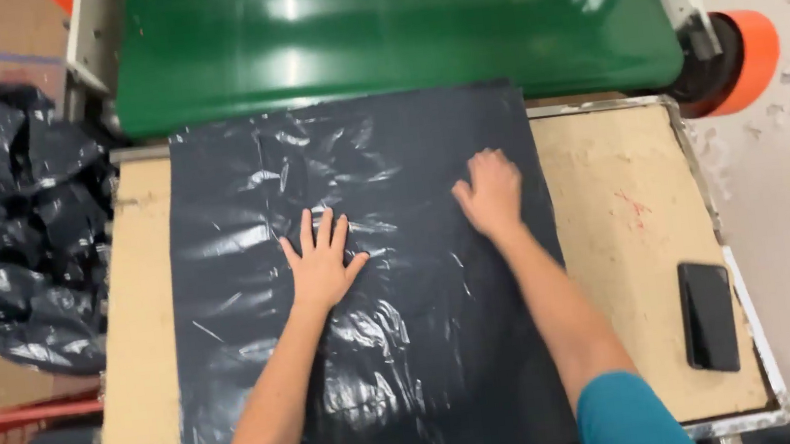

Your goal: Folding large black plastic bags and stacking them into a red plastic basket.

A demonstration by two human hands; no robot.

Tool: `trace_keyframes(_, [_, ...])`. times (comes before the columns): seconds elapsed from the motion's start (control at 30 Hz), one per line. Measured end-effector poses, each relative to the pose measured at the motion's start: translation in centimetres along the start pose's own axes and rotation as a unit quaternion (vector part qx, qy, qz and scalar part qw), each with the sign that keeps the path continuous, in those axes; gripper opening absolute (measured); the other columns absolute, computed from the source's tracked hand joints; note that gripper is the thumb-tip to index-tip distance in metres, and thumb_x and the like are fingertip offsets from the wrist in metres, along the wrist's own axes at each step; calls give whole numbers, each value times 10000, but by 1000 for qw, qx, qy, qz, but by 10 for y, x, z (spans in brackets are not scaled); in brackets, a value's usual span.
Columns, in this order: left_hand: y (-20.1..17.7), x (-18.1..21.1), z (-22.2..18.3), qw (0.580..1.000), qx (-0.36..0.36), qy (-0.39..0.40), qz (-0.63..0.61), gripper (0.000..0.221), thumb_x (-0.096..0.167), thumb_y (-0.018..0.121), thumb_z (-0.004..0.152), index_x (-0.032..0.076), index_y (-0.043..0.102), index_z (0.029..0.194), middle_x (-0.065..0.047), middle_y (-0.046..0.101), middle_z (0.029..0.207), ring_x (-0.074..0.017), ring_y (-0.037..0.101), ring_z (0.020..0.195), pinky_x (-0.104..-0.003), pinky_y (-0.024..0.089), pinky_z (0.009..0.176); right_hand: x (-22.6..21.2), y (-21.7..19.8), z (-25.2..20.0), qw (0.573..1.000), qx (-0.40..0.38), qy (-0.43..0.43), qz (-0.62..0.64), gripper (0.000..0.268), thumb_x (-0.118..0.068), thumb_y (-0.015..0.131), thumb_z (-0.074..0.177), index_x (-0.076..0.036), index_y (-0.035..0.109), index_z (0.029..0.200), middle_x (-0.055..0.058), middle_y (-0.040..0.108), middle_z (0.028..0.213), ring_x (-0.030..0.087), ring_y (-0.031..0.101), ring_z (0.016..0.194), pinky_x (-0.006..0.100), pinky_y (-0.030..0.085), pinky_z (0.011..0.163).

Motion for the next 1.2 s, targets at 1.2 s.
trace_keyframes(1.2, [20,-151,17,709,10,-237,-664,849,690,20,985,123,507,1386,-94,594,1383,-259,571,1289,-467,407,1065,104,-119,-11,885,27,-2,466,345,22,914,741,-11,673,986,177,643,1000,327,629,1032,398,434,1020])
Point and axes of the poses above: each hand's wrist, its own z-axis towards the middle knuckle, its own y-axis out of the palm, x = y × z, the point moved 9 cm from there along z, towards the middle knuckle
